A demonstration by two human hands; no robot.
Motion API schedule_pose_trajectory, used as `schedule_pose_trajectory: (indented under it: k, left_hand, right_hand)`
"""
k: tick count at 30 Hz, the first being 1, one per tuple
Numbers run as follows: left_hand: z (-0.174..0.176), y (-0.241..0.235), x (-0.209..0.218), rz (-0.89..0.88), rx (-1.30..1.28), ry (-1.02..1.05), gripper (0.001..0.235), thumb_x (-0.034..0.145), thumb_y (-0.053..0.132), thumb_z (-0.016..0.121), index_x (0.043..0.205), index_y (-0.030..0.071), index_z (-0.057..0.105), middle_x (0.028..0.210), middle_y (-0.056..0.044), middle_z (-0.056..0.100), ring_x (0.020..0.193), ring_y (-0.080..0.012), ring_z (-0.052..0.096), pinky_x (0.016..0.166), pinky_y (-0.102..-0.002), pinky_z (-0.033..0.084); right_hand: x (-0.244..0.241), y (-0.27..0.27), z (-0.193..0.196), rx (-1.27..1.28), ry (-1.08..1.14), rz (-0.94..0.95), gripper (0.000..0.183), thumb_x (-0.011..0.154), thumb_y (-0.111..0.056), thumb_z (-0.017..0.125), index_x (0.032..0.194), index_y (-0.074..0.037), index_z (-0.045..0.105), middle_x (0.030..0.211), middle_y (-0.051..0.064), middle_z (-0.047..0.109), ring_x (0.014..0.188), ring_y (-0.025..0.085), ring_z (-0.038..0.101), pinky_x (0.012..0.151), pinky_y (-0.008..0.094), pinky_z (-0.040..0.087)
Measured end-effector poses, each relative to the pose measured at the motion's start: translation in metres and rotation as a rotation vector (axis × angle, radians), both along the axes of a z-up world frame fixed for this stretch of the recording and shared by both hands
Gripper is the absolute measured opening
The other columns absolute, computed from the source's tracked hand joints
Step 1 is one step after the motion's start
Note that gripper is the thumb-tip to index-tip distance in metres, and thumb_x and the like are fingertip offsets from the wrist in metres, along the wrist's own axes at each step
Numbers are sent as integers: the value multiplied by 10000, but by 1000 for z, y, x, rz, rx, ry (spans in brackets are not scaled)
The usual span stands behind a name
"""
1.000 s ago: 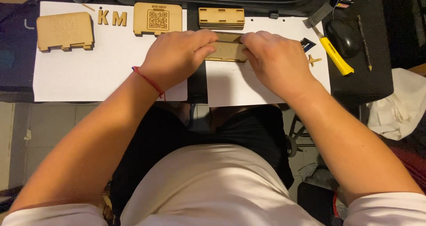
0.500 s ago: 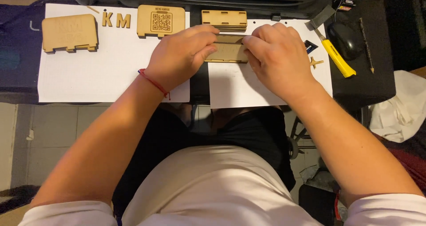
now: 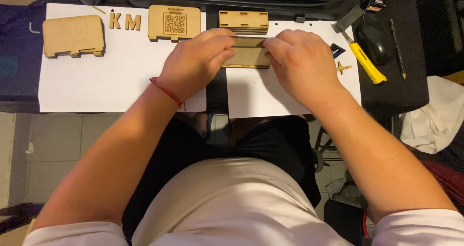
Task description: Assembling small laser-cut wooden boxes by applying glue to the edges and fitting the panels together.
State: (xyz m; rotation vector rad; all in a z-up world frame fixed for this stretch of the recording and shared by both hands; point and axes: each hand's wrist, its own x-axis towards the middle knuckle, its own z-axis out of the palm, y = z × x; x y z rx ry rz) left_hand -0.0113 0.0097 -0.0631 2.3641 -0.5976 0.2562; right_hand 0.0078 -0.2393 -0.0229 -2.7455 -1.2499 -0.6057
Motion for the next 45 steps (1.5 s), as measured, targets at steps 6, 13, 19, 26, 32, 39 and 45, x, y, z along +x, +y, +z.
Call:
schedule_pose_trajectory:
  k: [6, 13, 19, 26, 32, 39, 45]
  left_hand:
    - [1, -1, -3, 40, 22, -60, 179, 997, 264, 582, 1083, 155, 695, 1298, 1, 654, 949, -269, 669, 706, -443, 516]
    - [9, -7, -6, 87, 30, 61, 189, 980, 269, 535, 958, 152, 682, 1313, 33, 641, 989, -234, 639, 729, -423, 487]
    - [9, -9, -7, 67, -38, 108, 192, 971, 217, 498, 886, 122, 643, 1338, -2, 624, 1113, -234, 580, 810, -405, 465]
    - [-1, -9, -2, -8, -123, -50, 195, 968, 119, 505, 876, 37, 656, 1268, -106, 655, 1254, -306, 532, 997, -456, 438]
    - [23, -11, -13, 136, 196, -383, 128, 890, 209, 749, 852, 93, 711, 1120, -75, 585, 1074, -327, 506, 897, -464, 406]
    - [42, -23, 5, 2, 716, -327, 124, 886, 146, 568, 800, 187, 648, 761, -29, 601, 616, -302, 622, 425, -453, 455]
    - [38, -18, 15, -41, 740, -118, 150, 901, 158, 551, 816, 163, 675, 731, -96, 682, 609, -412, 654, 472, -524, 493]
  right_hand:
    - [2, -1, 3, -82, 36, -73, 20, 912, -126, 642, 903, -143, 649, 726, 31, 618, 593, 324, 575, 467, 448, 411]
    - [8, 3, 7, -223, 149, -153, 92, 939, -195, 598, 868, -160, 645, 687, 64, 613, 577, 355, 573, 459, 482, 425]
    - [11, 5, 8, -188, 283, -133, 111, 945, -212, 629, 896, -118, 662, 665, 114, 634, 582, 403, 578, 501, 507, 439]
    - [16, 2, 9, -216, 309, -113, 166, 927, -153, 589, 777, -83, 582, 599, 126, 589, 545, 408, 553, 493, 487, 413]
    - [16, 9, 18, -330, 263, -143, 112, 831, -133, 546, 864, -152, 652, 629, 123, 626, 578, 429, 603, 509, 523, 464]
    - [15, 16, 24, -404, 325, -193, 137, 788, -126, 551, 842, -177, 666, 642, 107, 642, 619, 401, 623, 540, 499, 483]
    - [17, 17, 28, -382, 394, -217, 120, 796, -130, 552, 798, -182, 660, 672, 121, 645, 626, 412, 611, 544, 499, 460]
